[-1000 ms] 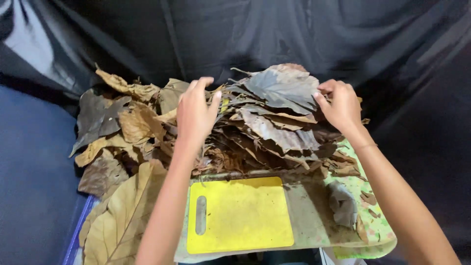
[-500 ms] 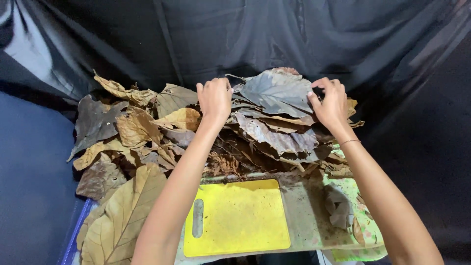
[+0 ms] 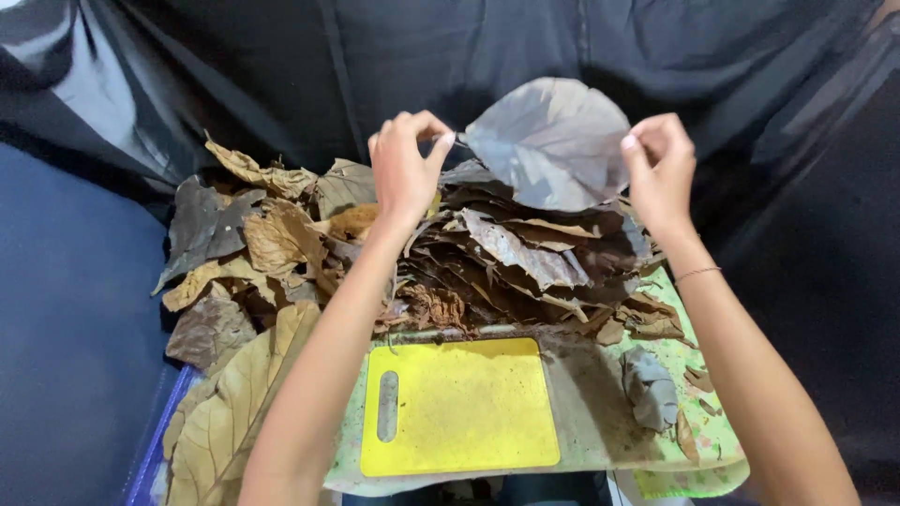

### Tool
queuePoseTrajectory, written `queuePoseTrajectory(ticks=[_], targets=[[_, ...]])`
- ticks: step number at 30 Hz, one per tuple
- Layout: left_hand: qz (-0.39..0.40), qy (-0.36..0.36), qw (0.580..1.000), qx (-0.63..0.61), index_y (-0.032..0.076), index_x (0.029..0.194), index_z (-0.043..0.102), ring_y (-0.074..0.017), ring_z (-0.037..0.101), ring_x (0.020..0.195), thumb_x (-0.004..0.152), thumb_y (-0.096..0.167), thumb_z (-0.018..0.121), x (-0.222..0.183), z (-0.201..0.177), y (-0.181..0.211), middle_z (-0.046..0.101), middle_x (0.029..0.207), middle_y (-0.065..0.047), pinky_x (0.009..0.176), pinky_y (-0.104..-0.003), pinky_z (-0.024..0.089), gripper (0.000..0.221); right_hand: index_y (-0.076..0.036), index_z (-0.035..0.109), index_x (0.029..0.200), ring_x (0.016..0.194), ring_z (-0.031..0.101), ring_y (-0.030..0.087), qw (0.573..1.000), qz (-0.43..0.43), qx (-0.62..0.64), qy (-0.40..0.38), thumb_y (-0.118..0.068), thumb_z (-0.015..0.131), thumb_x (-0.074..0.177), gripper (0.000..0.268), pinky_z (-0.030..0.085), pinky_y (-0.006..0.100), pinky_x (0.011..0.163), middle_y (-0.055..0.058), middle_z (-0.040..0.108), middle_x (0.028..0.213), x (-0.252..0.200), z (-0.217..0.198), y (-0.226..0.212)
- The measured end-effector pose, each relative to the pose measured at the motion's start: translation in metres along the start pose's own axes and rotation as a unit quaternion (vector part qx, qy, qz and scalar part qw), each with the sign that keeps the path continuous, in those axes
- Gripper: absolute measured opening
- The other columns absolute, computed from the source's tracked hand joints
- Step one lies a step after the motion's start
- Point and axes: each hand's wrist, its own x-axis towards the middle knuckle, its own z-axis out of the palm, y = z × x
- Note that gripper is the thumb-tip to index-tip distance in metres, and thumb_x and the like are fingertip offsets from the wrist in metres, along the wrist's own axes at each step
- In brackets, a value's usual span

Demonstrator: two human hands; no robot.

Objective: Cleaning individual large dried leaves using a small sponge on a flat surface.

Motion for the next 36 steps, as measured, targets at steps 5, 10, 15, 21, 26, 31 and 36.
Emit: queuePoseTrajectory(ticks=[5,10,15,21,26,31,36], targets=[[0.055,0.05,0.997,-0.031,0.011,0.084,0.072,-0.0197,0.062,0.082,0.085,0.012,0.075,-0.031,-0.06,0.054,0.066,0.081,-0.001,0.084,-0.038,0.046,0.003,0.0,0.052,0.115,0.093,0.058,0.019,0.998,-0.058,0.035,-0.012,0.011,0.058,0.108,0.015,0.047,0.033,0.084,0.013,0.06,0.105,-0.015,-0.038,-0.087],[0.012,0.057,0.998,0.009,0.005,0.087,0.072,-0.0208,0.06,0.082,0.089,0.017,0.071,-0.134,-0.098,0.078,0.067,0.091,-0.004,0.088,-0.036,0.045,0.012,0.002,0.047,0.117,0.082,0.048,0.013,0.997,0.004,-0.013,-0.08,0.015,0.056,0.111,0.017,0.041,0.025,0.076,0.009,0.055,0.104,-0.092,-0.066,-0.134],[-0.009,-0.018,0.989,0.143,0.008,0.086,0.071,-0.0129,0.06,0.064,0.083,0.008,0.076,-0.261,-0.081,0.061,0.065,0.097,0.0,0.06,-0.028,0.052,0.006,0.003,0.058,0.104,0.079,0.052,0.013,0.985,0.14,-0.016,-0.104,0.008,0.061,0.096,0.01,0.045,0.024,0.074,0.009,0.061,0.099,-0.203,-0.061,-0.114],[-0.052,-0.11,0.982,0.143,0.008,0.09,0.071,-0.0194,0.058,0.082,0.088,0.011,0.07,-0.336,-0.055,0.01,0.063,0.097,0.0,0.077,-0.034,0.048,0.004,-0.001,0.063,0.1,0.064,0.056,0.016,0.955,0.178,-0.121,-0.204,-0.001,0.065,0.093,0.007,0.047,0.028,0.061,0.005,0.067,0.083,-0.273,-0.025,-0.099],[-0.066,-0.087,0.986,0.129,0.007,0.092,0.069,-0.0201,0.061,0.082,0.085,0.012,0.074,-0.335,-0.055,0.007,0.064,0.095,-0.001,0.077,-0.033,0.049,0.01,-0.004,0.066,0.101,0.069,0.057,0.021,0.945,0.12,-0.216,-0.215,-0.005,0.071,0.091,0.011,0.048,0.033,0.065,0.007,0.063,0.085,-0.275,-0.01,-0.103],[-0.088,-0.181,0.973,0.112,0.003,0.124,0.062,-0.0298,0.059,0.102,0.095,0.021,0.063,-0.316,-0.055,0.0,0.06,0.117,-0.009,0.092,-0.04,0.047,0.034,-0.002,0.069,0.103,0.087,0.056,0.026,0.941,0.078,-0.231,-0.234,-0.01,0.074,0.089,0.017,0.047,0.036,0.08,0.009,0.063,0.093,-0.265,-0.013,-0.105],[-0.046,-0.271,0.958,0.085,0.002,0.151,0.041,-0.0312,0.03,0.153,0.102,0.025,0.05,-0.313,-0.051,-0.016,0.039,0.161,-0.014,0.128,-0.048,0.017,0.055,0.005,0.059,0.141,0.107,0.041,0.038,0.901,0.067,-0.398,-0.158,-0.016,0.068,0.1,0.048,0.038,0.048,0.094,0.025,0.047,0.119,-0.255,-0.034,-0.101]])
